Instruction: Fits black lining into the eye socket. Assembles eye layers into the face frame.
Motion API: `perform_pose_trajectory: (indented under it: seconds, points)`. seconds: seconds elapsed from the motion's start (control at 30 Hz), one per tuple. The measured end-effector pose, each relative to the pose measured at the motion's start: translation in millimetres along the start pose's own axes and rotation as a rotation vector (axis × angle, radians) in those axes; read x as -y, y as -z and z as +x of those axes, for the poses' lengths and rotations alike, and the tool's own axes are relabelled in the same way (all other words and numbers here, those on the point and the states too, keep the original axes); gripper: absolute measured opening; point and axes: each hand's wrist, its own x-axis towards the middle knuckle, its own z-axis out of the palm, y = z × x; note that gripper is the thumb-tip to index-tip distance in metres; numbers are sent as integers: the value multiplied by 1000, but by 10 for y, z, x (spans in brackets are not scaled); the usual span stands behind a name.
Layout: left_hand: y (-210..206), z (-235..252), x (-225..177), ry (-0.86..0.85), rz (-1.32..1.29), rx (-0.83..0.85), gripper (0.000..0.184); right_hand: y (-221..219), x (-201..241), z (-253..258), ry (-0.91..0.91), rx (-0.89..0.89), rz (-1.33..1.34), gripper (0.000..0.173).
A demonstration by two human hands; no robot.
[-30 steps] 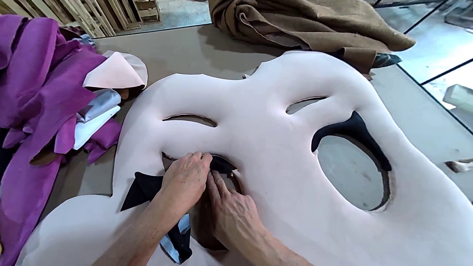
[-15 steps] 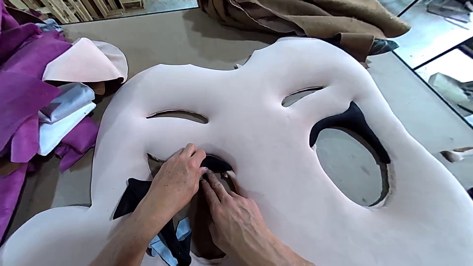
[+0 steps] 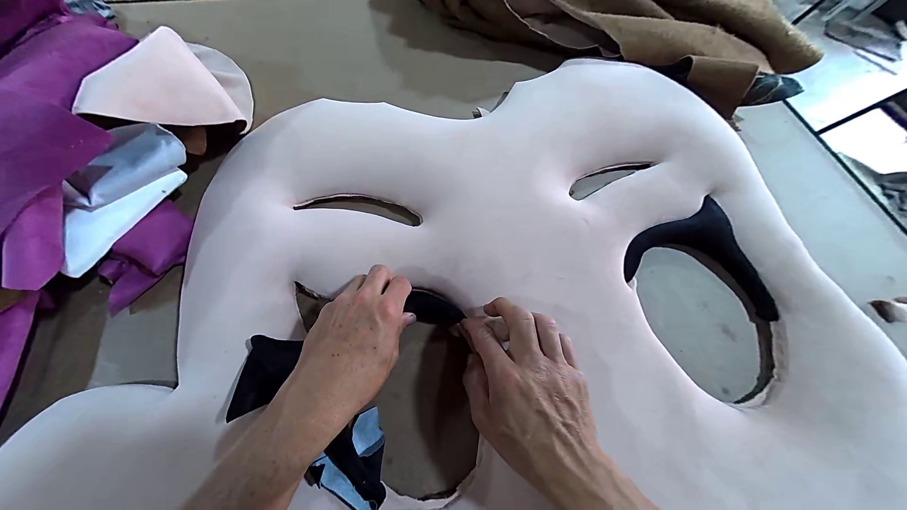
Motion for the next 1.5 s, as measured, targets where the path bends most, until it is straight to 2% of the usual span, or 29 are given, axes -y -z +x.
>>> perform_pose_trajectory:
  seconds: [0.3, 0.83, 1.07, 1.3, 1.5]
  points:
    - [-2, -17, 18, 29, 0, -17, 24, -3, -39, 50, -15, -11, 82, 26]
    - [-20, 32, 87, -122, -84, -40, 23, 7, -95, 4, -48, -38, 226, 28]
    - [-12, 80, 72, -191, -58, -13, 20, 84, -190, -7, -257, -111, 491, 21]
    - [-4, 90, 66, -208, -28, -11, 15, 17, -89, 13, -47, -13, 222, 32]
    - [-5, 103, -45, -208, -8, -51, 13, 27, -29, 4, -33, -9, 164, 31]
